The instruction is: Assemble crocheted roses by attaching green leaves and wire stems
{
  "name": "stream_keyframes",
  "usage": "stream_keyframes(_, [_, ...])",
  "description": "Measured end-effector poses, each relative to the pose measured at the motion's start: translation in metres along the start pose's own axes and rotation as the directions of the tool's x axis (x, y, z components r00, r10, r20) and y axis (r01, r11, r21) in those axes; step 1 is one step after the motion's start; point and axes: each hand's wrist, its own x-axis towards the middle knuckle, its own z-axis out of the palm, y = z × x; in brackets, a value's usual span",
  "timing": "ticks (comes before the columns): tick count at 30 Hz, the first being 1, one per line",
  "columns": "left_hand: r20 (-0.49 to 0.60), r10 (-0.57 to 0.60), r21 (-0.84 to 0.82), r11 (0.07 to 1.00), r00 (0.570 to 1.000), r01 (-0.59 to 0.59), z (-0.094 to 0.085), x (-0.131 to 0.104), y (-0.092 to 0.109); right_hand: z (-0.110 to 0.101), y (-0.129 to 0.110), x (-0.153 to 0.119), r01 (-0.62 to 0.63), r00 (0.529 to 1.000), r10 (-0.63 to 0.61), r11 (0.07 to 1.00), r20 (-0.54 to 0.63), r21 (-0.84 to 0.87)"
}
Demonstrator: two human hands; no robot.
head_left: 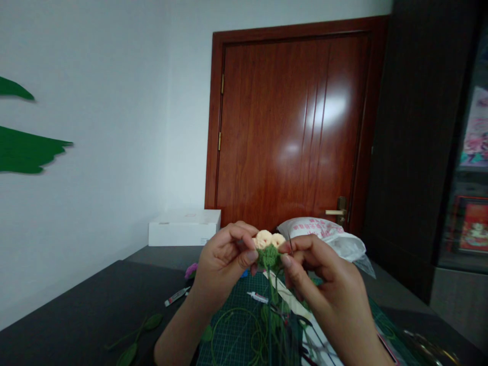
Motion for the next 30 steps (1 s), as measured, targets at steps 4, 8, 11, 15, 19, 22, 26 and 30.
stream_keyframes(4, [0.007, 0.015, -0.003, 1.0, 1.0, -0.015, 0.001, 0.0, 0.001, 0.0, -0.002, -0.001, 0.003, 1.0, -0.003, 1.0, -0.004, 0.002])
stream_keyframes(8, [0.011, 0.01, 0.034, 0.999, 1.0, -0.01, 0.003, 0.0, 0.003, 0.001, -0.003, -0.003, -0.013, 1.0, 0.013, 0.999, -0.012, 0.032])
stream_keyframes(11, [-0.015, 0.014, 0.114, 0.993, 1.0, -0.012, 0.004, 0.0, 0.005, -0.001, -0.002, -0.003, -0.03, 1.0, 0.03, 0.999, -0.006, 0.035])
stream_keyframes(15, [-0.048, 0.046, 0.265, 0.964, 0.998, -0.031, 0.004, 0.0, 0.006, -0.009, 0.003, 0.002, 0.042, 0.999, -0.04, 0.994, 0.024, -0.096])
stream_keyframes(19, [-0.07, 0.091, 0.409, 0.911, 0.993, -0.055, 0.002, 0.0, 0.005, -0.021, 0.003, 0.003, 0.148, 0.989, -0.143, 0.964, 0.035, -0.22])
stream_keyframes(22, [-0.091, 0.131, 0.492, 0.868, 0.987, -0.07, 0.003, -0.001, 0.006, -0.028, -0.001, -0.002, 0.206, 0.977, -0.214, 0.933, 0.003, -0.294])
stream_keyframes(26, [-0.108, 0.164, 0.542, 0.836, 0.98, -0.08, 0.005, -0.001, 0.009, -0.028, -0.003, -0.006, 0.245, 0.966, -0.257, 0.911, 0.008, -0.331])
stream_keyframes(30, [-0.094, 0.159, 0.527, 0.846, 0.983, -0.086, 0.005, -0.001, 0.01, -0.022, 0.002, -0.002, 0.181, 0.983, -0.173, 0.925, 0.053, -0.333])
